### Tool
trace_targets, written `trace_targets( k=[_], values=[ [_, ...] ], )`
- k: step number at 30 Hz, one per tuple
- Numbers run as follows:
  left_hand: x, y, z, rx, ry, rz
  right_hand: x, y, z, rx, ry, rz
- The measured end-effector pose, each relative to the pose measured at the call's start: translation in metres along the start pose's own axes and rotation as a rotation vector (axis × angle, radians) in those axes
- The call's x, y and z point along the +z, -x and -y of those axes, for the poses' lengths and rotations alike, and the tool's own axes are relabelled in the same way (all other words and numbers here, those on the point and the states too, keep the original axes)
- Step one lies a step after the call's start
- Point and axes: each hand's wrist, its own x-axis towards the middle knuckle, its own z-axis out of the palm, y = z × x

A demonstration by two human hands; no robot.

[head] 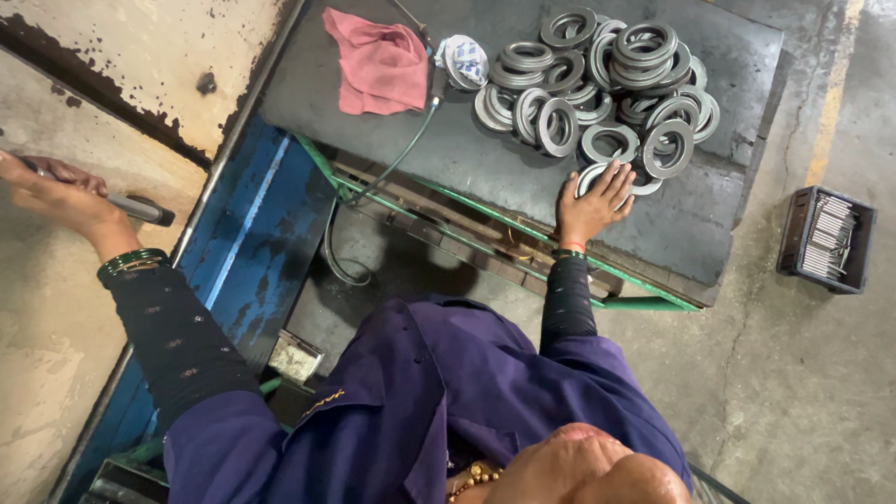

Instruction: The person works at a machine in a workshop, then carries a handheld device to a table holding a pile of metal rings. They hold the device over the rings and use their other hand to pick up, turn, and stack the rings on the table.

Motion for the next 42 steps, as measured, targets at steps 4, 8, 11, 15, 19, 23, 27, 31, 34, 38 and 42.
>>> trace_targets(
  k=[4,8,11,15,19,23,27,31,34,38,42],
  values=[
    [-0.0017,-0.0009,0.0018,-0.021,0.015,0.000,0.0001,-0.0001,0.0002,0.007,-0.013,0.009],
    [-0.0009,0.0004,0.0022,-0.016,-0.012,-0.009,-0.0015,0.0011,-0.0013,0.007,-0.015,0.004],
    [0.0008,0.0005,0.0006,-0.032,0.008,-0.014,-0.0023,0.0014,-0.0019,0.002,-0.018,-0.004],
    [0.0012,-0.0007,-0.0010,-0.004,0.008,0.006,-0.0014,0.0017,-0.0017,0.004,-0.006,-0.004],
    [-0.0004,-0.0016,0.0004,-0.051,0.040,-0.020,-0.0005,0.0017,-0.0030,-0.003,-0.013,-0.006],
    [-0.0017,-0.0017,0.0022,-0.042,0.027,-0.015,-0.0003,0.0025,-0.0034,-0.002,-0.016,-0.003],
    [-0.0016,-0.0025,0.0024,-0.030,0.035,-0.010,-0.0007,0.0021,-0.0029,-0.003,-0.012,-0.011],
    [-0.0011,-0.0027,0.0022,-0.023,0.035,0.003,-0.0009,0.0014,-0.0026,0.004,-0.013,-0.003],
    [-0.0012,-0.0031,0.0020,-0.030,0.045,0.003,-0.0006,0.0006,-0.0023,-0.001,-0.015,-0.008],
    [-0.0016,-0.0030,0.0012,-0.027,0.034,-0.002,-0.0007,0.0010,-0.0025,-0.008,-0.016,-0.012],
    [-0.0006,-0.0018,0.0020,-0.024,0.038,0.002,-0.0013,0.0023,-0.0033,0.000,-0.011,-0.003]
  ],
)
